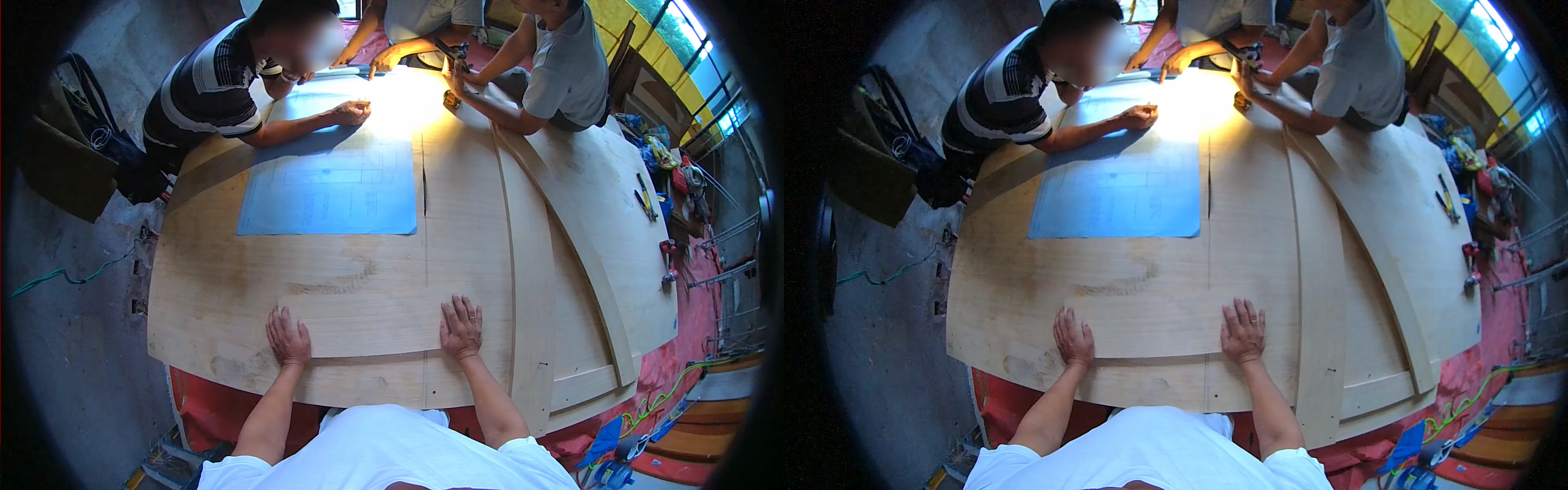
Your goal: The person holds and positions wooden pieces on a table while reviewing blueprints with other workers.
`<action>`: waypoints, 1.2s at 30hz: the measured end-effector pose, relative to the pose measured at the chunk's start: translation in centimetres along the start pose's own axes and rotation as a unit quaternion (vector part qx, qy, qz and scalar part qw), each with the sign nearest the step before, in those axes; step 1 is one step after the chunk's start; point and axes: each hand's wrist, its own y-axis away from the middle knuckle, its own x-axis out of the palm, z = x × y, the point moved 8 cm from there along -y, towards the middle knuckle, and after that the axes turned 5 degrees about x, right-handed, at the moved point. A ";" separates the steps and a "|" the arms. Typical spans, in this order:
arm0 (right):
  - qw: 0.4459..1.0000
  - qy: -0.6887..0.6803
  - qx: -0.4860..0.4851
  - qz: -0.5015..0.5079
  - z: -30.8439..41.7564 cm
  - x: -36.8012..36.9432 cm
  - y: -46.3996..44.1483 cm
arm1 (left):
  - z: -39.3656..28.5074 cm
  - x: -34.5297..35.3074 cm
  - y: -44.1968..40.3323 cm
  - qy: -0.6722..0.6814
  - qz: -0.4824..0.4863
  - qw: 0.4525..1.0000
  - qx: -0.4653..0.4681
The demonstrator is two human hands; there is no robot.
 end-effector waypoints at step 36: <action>1.000 0.000 -0.002 -0.006 -0.1 0.0 0.0 | -0.1 -0.1 -0.1 0.001 0.012 1.000 -0.006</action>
